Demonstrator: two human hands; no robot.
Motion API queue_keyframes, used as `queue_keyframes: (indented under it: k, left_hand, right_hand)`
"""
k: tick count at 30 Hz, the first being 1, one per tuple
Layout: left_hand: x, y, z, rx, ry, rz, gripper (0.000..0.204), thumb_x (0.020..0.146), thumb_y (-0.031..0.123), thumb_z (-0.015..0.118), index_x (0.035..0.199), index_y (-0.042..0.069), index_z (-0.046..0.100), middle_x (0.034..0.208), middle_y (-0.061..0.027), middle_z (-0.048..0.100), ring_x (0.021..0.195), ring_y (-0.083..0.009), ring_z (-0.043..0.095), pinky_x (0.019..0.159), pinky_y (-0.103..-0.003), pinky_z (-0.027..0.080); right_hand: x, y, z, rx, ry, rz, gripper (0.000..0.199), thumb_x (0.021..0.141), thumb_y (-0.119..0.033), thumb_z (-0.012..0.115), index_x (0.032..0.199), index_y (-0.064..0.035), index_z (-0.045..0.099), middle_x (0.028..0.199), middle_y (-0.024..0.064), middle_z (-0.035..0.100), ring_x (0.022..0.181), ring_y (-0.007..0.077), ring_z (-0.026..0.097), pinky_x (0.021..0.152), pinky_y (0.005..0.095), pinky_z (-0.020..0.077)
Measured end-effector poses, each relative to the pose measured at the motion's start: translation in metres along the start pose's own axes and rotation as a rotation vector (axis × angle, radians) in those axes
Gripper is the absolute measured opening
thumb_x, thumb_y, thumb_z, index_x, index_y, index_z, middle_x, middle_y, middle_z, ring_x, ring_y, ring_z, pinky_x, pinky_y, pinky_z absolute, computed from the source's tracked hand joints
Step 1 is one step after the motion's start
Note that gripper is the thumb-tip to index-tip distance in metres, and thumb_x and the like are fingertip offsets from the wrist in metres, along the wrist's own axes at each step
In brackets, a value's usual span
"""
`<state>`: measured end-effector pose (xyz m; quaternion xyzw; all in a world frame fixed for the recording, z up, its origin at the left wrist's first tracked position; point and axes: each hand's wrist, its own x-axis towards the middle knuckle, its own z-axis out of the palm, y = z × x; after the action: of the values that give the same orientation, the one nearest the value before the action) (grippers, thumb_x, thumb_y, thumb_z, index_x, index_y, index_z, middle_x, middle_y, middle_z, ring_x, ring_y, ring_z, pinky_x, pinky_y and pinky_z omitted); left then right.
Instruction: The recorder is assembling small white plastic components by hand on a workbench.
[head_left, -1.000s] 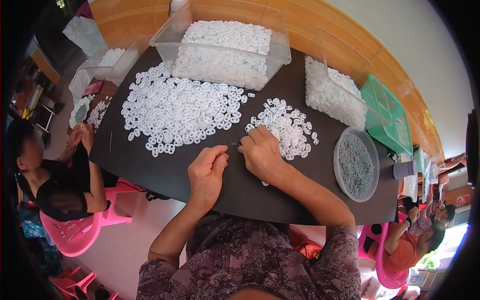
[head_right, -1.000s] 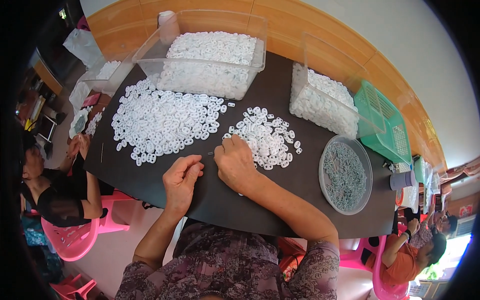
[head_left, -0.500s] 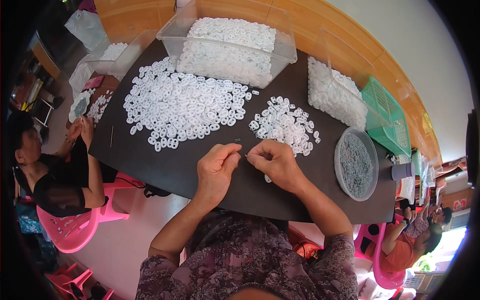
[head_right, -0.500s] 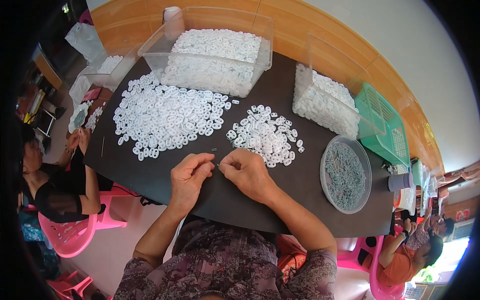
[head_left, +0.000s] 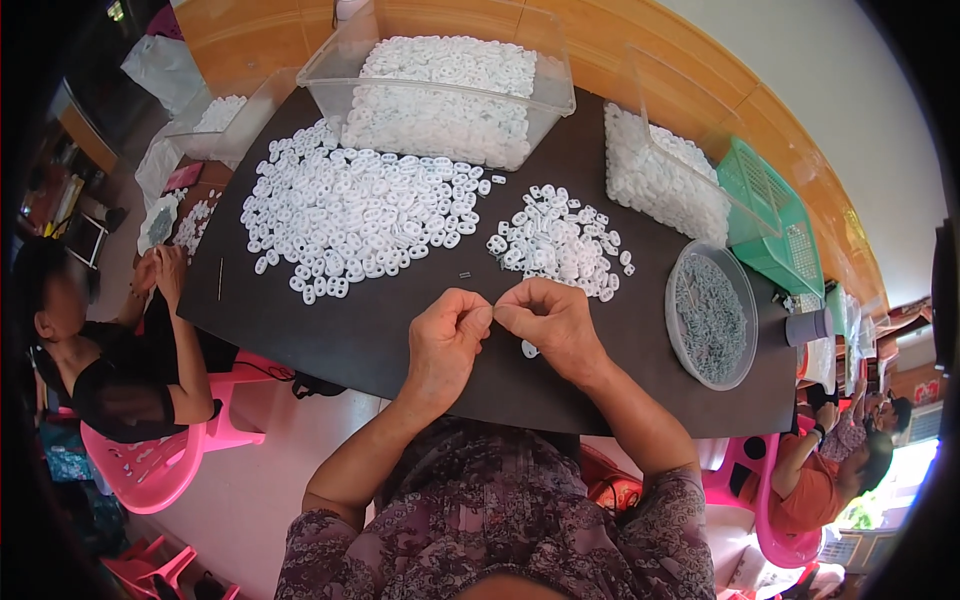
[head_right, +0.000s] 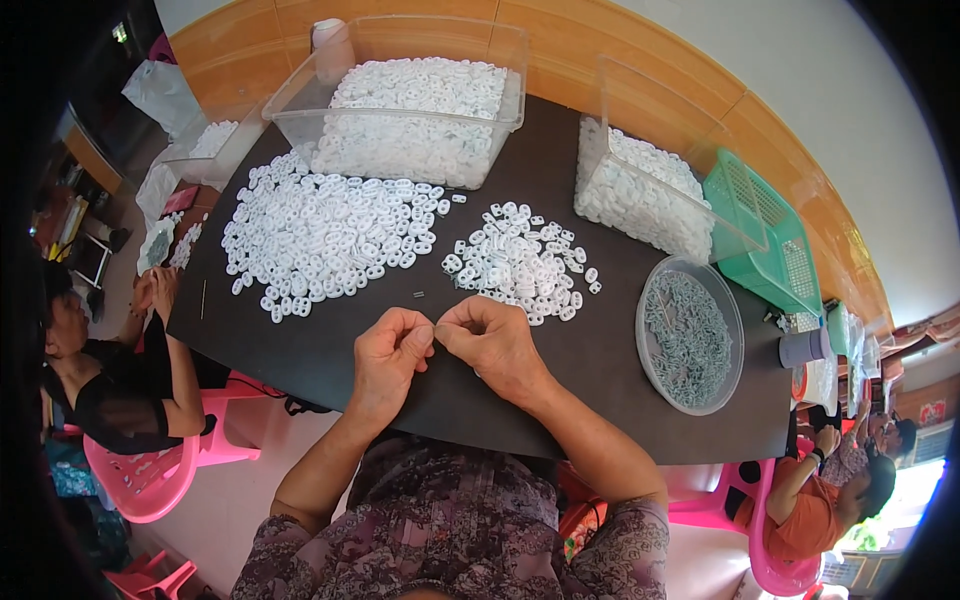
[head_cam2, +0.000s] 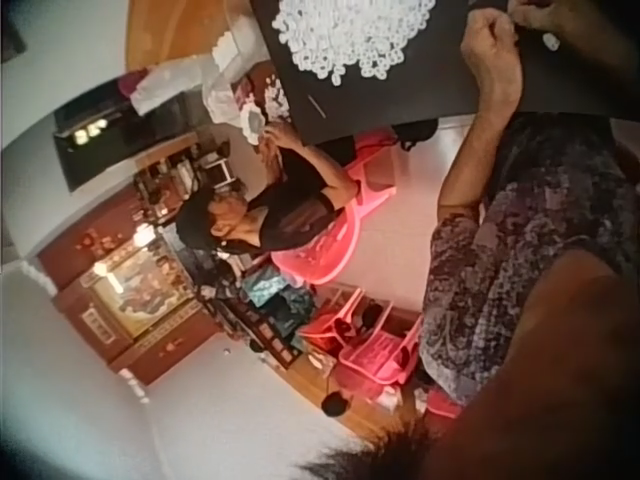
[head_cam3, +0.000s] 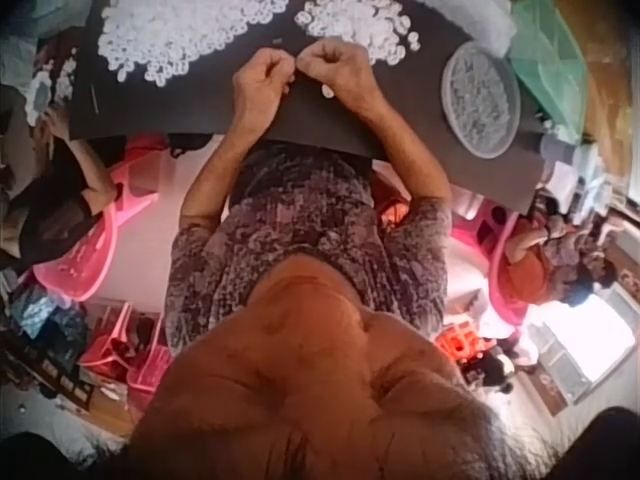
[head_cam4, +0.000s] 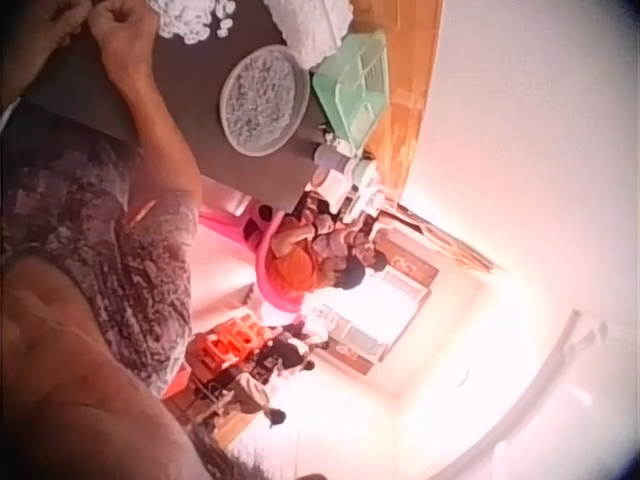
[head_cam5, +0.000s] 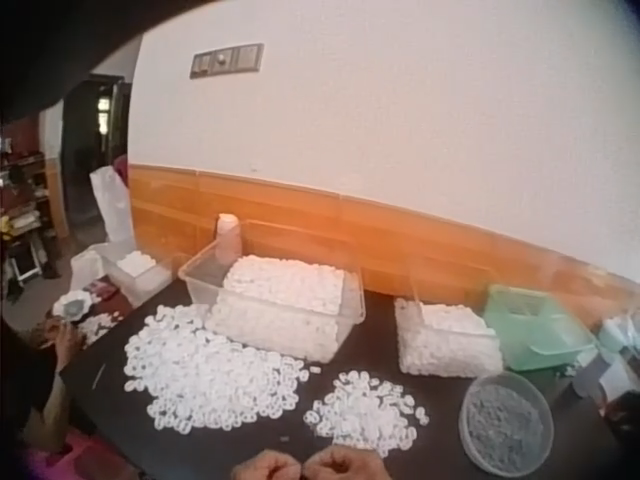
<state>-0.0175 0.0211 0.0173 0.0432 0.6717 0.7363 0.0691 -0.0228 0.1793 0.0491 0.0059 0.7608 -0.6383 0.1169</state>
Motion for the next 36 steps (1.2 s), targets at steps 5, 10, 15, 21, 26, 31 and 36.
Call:
queue_keyframes:
  k: [5, 10, 15, 21, 26, 31, 36]
  left_hand:
    - [0.001, -0.006, 0.007, 0.221, 0.054, 0.149, 0.008, 0.088, 0.008, 0.06, 0.086, 0.001, 0.057, 0.069, -0.0027, 0.057, 0.06, -0.0086, 0.052, 0.054, -0.024, 0.044]
    - [-0.002, -0.008, 0.011, 0.186, 0.013, 0.134, 0.011, 0.092, 0.011, 0.057, 0.089, 0.0, 0.057, 0.074, -0.0007, 0.057, 0.062, -0.005, 0.05, 0.055, -0.019, 0.044]
    - [-0.001, -0.007, 0.013, 0.285, 0.005, 0.188, 0.01, 0.09, 0.01, 0.059, 0.089, 0.0, 0.057, 0.074, -0.0011, 0.057, 0.061, -0.0061, 0.051, 0.054, -0.021, 0.043]
    - [0.02, -0.006, 0.006, 0.74, 0.063, 0.55, 0.009, 0.079, 0.003, 0.064, 0.084, 0.002, 0.056, 0.073, -0.0089, 0.057, 0.063, -0.023, 0.058, 0.055, -0.032, 0.045]
    - [0.031, -0.01, 0.005, 0.96, -0.008, 0.629, 0.014, 0.073, 0.0, 0.065, 0.079, 0.004, 0.054, 0.071, -0.0103, 0.053, 0.067, -0.0299, 0.057, 0.056, -0.039, 0.044]
    - [0.034, -0.012, 0.004, 1.076, -0.024, 0.648, 0.017, 0.07, 0.0, 0.066, 0.081, 0.005, 0.054, 0.072, -0.0091, 0.05, 0.068, -0.0284, 0.055, 0.054, -0.039, 0.043]
    - [0.034, 0.001, 0.023, 1.021, -0.048, 0.739, 0.016, 0.07, 0.001, 0.066, 0.082, 0.006, 0.057, 0.072, -0.0085, 0.049, 0.069, -0.0277, 0.055, 0.055, -0.039, 0.044]
  right_hand:
    - [-0.004, 0.007, -0.001, 0.099, 0.077, 0.031, 0.009, 0.082, -0.007, 0.064, 0.085, 0.0012, 0.063, 0.077, 0.0002, 0.062, 0.067, 0.004, 0.052, 0.057, 0.0189, 0.0409]
    - [-0.008, 0.013, -0.002, 0.143, 0.104, 0.026, 0.009, 0.082, -0.007, 0.065, 0.086, 0.0013, 0.063, 0.077, 0.0008, 0.062, 0.067, 0.0046, 0.053, 0.058, 0.0191, 0.0413]
    - [-0.009, 0.017, -0.005, 0.226, 0.163, 0.011, 0.01, 0.081, -0.006, 0.065, 0.086, 0.0014, 0.063, 0.077, 0.0008, 0.062, 0.067, 0.0051, 0.054, 0.059, 0.0196, 0.0423]
    - [-0.015, 0.011, -0.027, 0.075, 0.264, -0.051, 0.008, 0.08, -0.005, 0.066, 0.085, 0.0012, 0.063, 0.079, 0.0015, 0.064, 0.069, 0.005, 0.055, 0.061, 0.0191, 0.0429]
    - [-0.024, 0.015, -0.044, 0.005, 0.345, -0.094, 0.007, 0.08, -0.004, 0.066, 0.082, -0.0002, 0.061, 0.073, -0.0014, 0.06, 0.066, 0.003, 0.053, 0.058, 0.018, 0.0427]
    - [-0.027, 0.024, -0.052, 0.077, 0.372, -0.149, 0.006, 0.08, -0.002, 0.066, 0.083, -0.0005, 0.061, 0.076, -0.0015, 0.06, 0.068, 0.0028, 0.053, 0.06, 0.0176, 0.0425]
    - [-0.026, 0.03, -0.057, 0.073, 0.313, -0.134, 0.01, 0.079, 0.001, 0.066, 0.088, -0.0007, 0.062, 0.077, -0.0025, 0.06, 0.069, 0.0022, 0.052, 0.062, 0.0172, 0.0431]
